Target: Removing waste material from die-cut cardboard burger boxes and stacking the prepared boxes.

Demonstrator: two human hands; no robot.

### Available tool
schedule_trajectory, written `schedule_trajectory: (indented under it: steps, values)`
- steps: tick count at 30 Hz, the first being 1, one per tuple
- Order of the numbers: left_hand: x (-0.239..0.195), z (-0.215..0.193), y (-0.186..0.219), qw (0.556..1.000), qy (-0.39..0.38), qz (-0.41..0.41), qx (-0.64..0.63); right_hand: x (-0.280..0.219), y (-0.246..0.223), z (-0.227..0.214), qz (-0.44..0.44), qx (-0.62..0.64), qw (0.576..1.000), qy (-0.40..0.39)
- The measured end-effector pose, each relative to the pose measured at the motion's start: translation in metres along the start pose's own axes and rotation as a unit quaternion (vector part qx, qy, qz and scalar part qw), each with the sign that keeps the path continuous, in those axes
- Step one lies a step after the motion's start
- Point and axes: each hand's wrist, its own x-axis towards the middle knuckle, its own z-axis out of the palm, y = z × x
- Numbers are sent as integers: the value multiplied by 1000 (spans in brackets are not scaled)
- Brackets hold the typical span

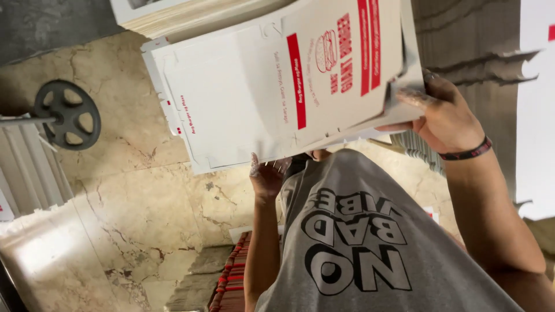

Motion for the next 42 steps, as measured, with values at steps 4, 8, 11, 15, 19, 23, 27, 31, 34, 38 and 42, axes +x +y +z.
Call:
schedule_trajectory:
  steps: [4,8,11,15,19,23,27,31,34,38,42]
  values:
    - [49,-7,-12,996,57,59,-37,47,174,-213,-280,-726,626,56]
    - [42,13,-7,997,-9,62,-54,23,187,-143,50,-509,836,199]
    - [30,28,-4,977,210,43,-15,8,255,-133,112,17,891,439]
    - [38,13,-2,985,157,26,-71,14,258,-65,75,210,909,352]
    - [-2,51,26,984,149,1,-100,36,263,-17,16,462,863,206]
    - [44,-33,66,988,76,80,-104,75,264,-37,24,320,906,275]
    - [29,-85,147,981,68,182,-8,81,268,-43,-4,305,907,290]
    - [21,-95,197,961,85,191,181,94,307,-91,15,271,912,309]
    - [17,-83,214,950,36,223,217,75,248,-51,-46,224,921,314]
    - [0,-104,239,931,27,261,254,45,242,-52,-158,217,890,369]
    - [12,-144,223,936,28,237,260,42,322,-86,-60,216,927,301]
